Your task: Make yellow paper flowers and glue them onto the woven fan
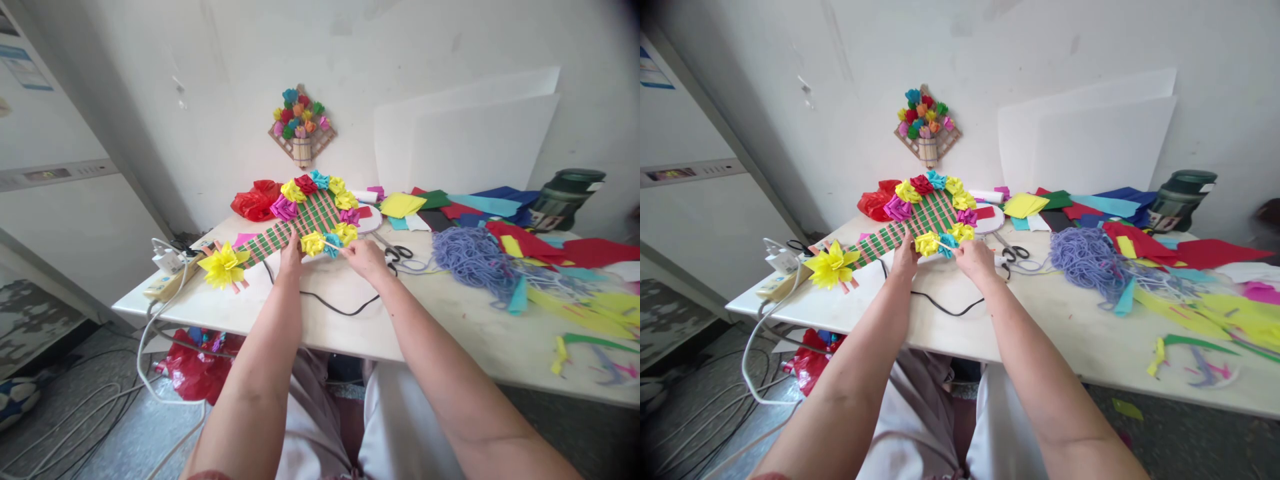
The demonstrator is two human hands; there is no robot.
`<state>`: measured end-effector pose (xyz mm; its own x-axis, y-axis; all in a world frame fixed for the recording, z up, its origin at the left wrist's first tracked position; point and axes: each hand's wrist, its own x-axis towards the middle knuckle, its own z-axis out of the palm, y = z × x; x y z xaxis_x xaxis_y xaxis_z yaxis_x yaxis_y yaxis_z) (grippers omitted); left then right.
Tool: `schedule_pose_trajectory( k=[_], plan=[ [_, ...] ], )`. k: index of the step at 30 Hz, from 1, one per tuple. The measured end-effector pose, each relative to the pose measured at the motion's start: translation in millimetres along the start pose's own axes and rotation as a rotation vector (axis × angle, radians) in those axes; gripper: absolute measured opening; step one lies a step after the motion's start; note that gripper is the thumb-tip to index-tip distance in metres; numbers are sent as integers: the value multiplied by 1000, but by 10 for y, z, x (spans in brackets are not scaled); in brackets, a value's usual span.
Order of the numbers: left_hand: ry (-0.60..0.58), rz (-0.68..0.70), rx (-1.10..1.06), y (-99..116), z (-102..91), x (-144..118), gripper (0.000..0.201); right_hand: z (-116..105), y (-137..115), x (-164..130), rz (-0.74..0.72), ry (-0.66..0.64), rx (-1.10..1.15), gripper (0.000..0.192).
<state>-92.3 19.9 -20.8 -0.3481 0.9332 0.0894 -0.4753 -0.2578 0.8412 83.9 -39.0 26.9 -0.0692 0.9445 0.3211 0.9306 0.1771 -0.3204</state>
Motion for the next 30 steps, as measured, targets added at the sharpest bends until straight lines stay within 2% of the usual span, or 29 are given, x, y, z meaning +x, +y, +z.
schedule_pose_trajectory(
  k=[30],
  plan=[
    [-15,-6,-6,3,7,-2,39,-19,-17,-33,-39,57,-121,30]
  ],
)
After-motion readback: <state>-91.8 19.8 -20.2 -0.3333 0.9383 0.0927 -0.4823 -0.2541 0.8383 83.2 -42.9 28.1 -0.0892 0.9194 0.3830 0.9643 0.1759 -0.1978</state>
